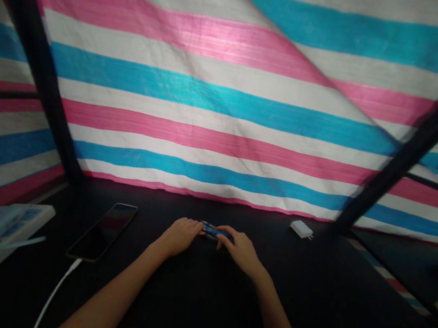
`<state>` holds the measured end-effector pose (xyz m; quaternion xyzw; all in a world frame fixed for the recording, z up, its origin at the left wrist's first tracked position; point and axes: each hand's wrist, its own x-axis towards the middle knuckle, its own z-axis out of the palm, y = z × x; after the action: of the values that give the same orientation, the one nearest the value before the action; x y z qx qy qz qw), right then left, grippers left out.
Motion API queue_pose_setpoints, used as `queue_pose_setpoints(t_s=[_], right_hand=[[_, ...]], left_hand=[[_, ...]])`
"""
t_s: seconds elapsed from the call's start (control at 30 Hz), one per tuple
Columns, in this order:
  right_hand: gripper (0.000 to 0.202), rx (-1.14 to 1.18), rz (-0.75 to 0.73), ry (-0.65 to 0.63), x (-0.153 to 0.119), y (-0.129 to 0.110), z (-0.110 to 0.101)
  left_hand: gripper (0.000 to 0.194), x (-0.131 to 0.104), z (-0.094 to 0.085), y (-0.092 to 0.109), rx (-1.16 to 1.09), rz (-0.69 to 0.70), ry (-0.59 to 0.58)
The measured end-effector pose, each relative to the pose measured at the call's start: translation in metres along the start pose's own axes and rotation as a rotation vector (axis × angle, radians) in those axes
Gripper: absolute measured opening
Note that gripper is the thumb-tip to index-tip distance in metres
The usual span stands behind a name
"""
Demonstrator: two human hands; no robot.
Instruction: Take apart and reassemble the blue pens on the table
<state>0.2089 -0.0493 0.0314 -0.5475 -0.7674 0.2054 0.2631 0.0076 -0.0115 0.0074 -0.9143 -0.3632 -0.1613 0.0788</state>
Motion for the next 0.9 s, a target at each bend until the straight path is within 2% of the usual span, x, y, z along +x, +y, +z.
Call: queue_pose_setpoints(t_s=[0.07, 0.23, 0.27, 0.4, 0.47, 0.53, 0.6, 0.7, 0.8, 0.9], right_hand=[[0.03, 0.004, 0.012, -0.044, 0.001, 0.001, 0.0], [0.023, -0.025, -0.022, 0.1, 0.002, 0.004, 0.002], [0.025, -0.003, -0.019, 0.096, 0.002, 0.004, 0.003], [0.036, 0.068, 0.061, -0.048, 0.003, 0.005, 0.003], [0.031, 0.058, 0.042, -0.025, 0.003, 0.005, 0.003], [0.023, 0.102, -0.011, 0.054, 0.003, 0.006, 0.002], [0.033, 0.218, -0.028, 0.104, 0.003, 0.008, 0.003], [0.036, 0.323, 0.041, 0.029, 0.004, 0.011, 0.004], [0.027, 0.232, 0.06, -0.042, 0.004, 0.013, 0.004], [0.027, 0.158, -0.009, 0.057, 0.004, 0.012, 0.004]], left_hand=[[0.014, 0.0, 0.001, -0.001, 0.014, 0.008, 0.0], [0.013, 0.0, 0.004, -0.003, -0.021, 0.019, 0.018], [0.013, 0.0, 0.005, -0.003, -0.031, 0.023, 0.021], [0.011, 0.0, 0.006, -0.002, -0.043, 0.046, 0.017], [0.012, 0.0, 0.006, -0.002, -0.032, 0.05, 0.008], [0.012, 0.0, 0.005, -0.002, -0.019, 0.039, 0.007], [0.012, 0.0, 0.004, -0.002, -0.015, 0.033, 0.013], [0.012, 0.0, 0.002, -0.001, -0.027, 0.057, 0.015], [0.012, 0.0, 0.001, 0.001, -0.027, 0.066, 0.008], [0.013, 0.0, 0.0, 0.002, -0.026, 0.056, 0.003]])
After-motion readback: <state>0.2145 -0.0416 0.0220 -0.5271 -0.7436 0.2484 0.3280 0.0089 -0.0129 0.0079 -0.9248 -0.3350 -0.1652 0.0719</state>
